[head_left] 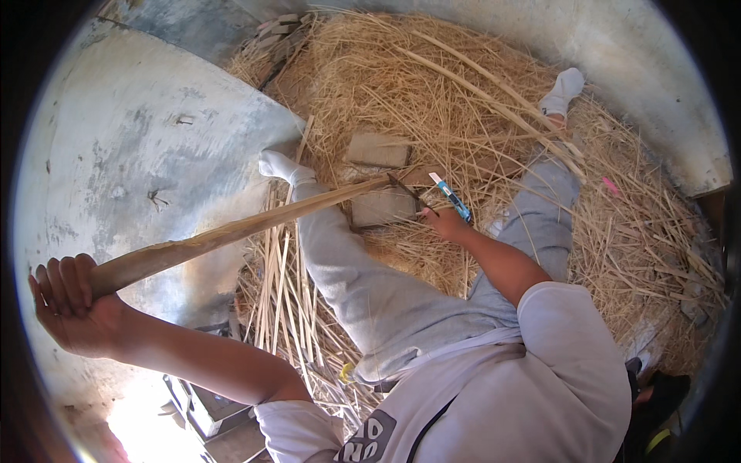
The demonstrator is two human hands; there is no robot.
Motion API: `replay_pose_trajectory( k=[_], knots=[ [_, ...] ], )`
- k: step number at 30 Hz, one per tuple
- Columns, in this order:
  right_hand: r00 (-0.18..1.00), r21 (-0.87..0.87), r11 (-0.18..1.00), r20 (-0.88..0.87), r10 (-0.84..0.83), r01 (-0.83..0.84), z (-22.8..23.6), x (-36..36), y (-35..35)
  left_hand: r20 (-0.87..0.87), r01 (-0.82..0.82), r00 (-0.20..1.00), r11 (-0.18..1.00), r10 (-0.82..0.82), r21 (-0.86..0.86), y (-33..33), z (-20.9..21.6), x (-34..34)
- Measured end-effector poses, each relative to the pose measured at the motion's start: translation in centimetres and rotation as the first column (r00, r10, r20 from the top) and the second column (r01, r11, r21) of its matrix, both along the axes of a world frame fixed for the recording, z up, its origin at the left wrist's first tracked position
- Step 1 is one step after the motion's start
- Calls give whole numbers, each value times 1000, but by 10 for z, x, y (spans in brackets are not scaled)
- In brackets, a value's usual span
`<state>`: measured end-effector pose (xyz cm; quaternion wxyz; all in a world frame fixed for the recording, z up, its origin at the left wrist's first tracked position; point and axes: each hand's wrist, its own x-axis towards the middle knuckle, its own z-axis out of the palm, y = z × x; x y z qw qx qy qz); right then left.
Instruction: The person sits on a straw-covered floor and uses a knife to peel the outer layer off long, thin wooden sticks. They hold the stick with one hand and scrape the blade along its length to remove the bark, repeating the process on multiple sticks.
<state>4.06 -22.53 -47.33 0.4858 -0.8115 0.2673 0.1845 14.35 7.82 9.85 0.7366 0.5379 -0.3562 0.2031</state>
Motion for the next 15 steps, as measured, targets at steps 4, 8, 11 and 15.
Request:
replay_pose_trajectory(
  k=[4, 8, 11, 15],
  knots=[
    [992, -144, 988, -118, 44, -61, 29, -6, -27, 2, -216, 976, 973, 217, -84, -31, -7, -39],
    [970, -330, 937, -240, 37, -118, 51, -33, -56, -25, -473, 879, 861, 477, -189, -56, -7, -74],
    [971, -424, 903, -235, -36, -69, 77, -53, -76, 53, 250, 967, 968, -250, 4, 9, -1, -69],
    [953, -451, 890, -237, -187, 62, 96, -68, -88, 90, 244, 967, 969, -240, -38, -4, -15, -95]
  ],
)
